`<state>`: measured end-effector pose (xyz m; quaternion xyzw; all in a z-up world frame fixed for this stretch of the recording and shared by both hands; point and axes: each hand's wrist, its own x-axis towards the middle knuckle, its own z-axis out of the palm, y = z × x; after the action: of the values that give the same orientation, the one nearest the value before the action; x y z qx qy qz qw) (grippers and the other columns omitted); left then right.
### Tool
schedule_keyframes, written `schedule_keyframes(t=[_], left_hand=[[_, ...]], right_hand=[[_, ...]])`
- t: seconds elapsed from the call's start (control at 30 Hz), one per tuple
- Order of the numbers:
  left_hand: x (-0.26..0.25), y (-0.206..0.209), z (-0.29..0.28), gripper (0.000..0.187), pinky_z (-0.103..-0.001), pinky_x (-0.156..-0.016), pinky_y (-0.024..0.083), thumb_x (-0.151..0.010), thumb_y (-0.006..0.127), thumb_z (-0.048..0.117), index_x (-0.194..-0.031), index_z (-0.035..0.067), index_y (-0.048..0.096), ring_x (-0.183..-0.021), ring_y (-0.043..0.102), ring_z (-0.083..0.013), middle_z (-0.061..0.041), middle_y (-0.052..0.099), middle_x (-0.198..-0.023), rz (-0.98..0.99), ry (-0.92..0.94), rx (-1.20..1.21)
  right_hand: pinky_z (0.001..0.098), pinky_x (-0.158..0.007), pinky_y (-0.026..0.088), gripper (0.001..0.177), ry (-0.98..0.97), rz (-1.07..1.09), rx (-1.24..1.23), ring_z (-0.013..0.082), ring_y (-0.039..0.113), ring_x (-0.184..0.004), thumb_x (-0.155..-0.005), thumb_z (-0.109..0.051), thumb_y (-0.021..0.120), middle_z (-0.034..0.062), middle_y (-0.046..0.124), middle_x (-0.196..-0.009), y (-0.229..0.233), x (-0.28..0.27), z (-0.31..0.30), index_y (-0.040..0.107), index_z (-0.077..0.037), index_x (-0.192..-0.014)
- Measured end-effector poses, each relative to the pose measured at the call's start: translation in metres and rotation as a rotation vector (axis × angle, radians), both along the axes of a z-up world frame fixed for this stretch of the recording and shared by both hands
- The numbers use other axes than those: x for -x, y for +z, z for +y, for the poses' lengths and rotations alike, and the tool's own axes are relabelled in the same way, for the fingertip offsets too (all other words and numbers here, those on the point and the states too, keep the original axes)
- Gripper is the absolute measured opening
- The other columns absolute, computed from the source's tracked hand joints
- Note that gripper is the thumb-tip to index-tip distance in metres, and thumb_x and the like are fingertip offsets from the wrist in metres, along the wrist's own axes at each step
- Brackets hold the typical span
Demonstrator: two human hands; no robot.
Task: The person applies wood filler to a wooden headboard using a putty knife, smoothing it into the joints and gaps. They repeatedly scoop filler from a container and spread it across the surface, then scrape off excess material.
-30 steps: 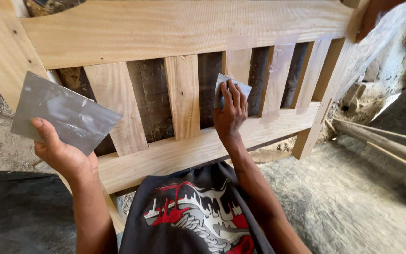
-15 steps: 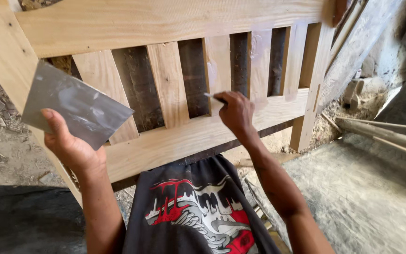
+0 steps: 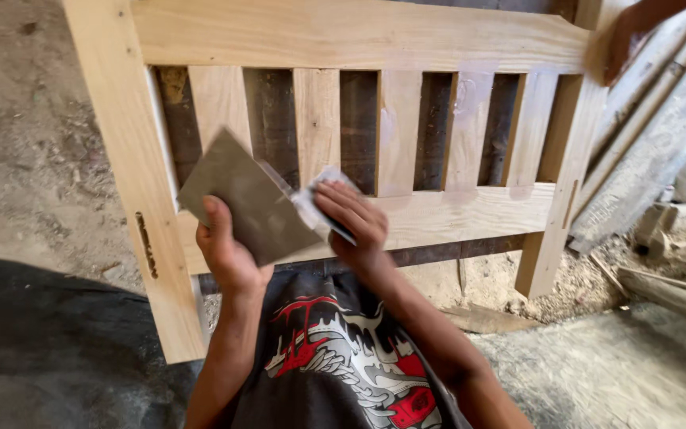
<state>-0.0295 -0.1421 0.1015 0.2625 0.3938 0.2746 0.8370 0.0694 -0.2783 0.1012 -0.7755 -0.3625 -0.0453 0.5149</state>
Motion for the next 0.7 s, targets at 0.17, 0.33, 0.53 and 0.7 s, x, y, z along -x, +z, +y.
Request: schedule_keyframes(t=[0.17, 0.33, 0.53, 0.7], left_hand=[[-0.005, 0.015, 0.000, 0.039, -0.030, -0.064, 0.035, -0.114, 0.060, 0.026, -0.095, -0.008, 0.059, -0.072, 0.045, -0.0135, -0.007, 0.052, -0.081, 0.374, -0.116, -0.542], [-0.023, 0.007, -0.002, 0.034, -0.030, -0.064, 0.042, -0.113, 0.057, 0.029, -0.104, -0.003, 0.066, -0.074, 0.052, -0.0086, 0.000, 0.060, -0.084, 0.375, -0.264, -0.891], [-0.032, -0.004, 0.041, 0.053, -0.036, -0.089, 0.060, -0.109, 0.067, 0.044, -0.124, -0.007, 0.066, -0.101, 0.071, -0.0195, -0.010, 0.072, -0.114, 0.224, 0.122, -0.673], [-0.013, -0.027, 0.077, 0.060, -0.043, -0.101, 0.063, -0.109, 0.069, 0.043, -0.134, -0.010, 0.058, -0.116, 0.071, -0.0262, -0.016, 0.067, -0.126, 0.221, 0.172, -0.479]], right_hand=[[0.0428, -0.105, 0.060, 0.036, -0.128, 0.166, 0.048, 0.0284, 0.076, -0.111, -0.084, 0.018, 0.053, 0.0143, 0.076, -0.111, 0.017, -0.034, -0.032, 0.074, -0.001, -0.107], [0.0403, -0.098, 0.060, 0.024, 0.071, -0.197, 0.163, 0.0269, 0.075, -0.109, -0.085, 0.008, 0.073, 0.0104, 0.077, -0.109, 0.027, -0.042, -0.036, 0.076, -0.003, -0.106], [0.0387, -0.076, 0.060, 0.047, 0.311, 0.346, 0.583, 0.0261, 0.075, -0.087, -0.061, 0.009, 0.061, 0.0078, 0.079, -0.094, -0.008, -0.026, -0.054, 0.082, -0.015, -0.096], [0.0388, -0.051, 0.050, 0.042, -0.135, 0.060, 0.741, 0.0260, 0.066, -0.058, -0.076, 0.010, 0.057, 0.0089, 0.076, -0.082, -0.042, -0.095, -0.068, 0.082, -0.015, -0.098]])
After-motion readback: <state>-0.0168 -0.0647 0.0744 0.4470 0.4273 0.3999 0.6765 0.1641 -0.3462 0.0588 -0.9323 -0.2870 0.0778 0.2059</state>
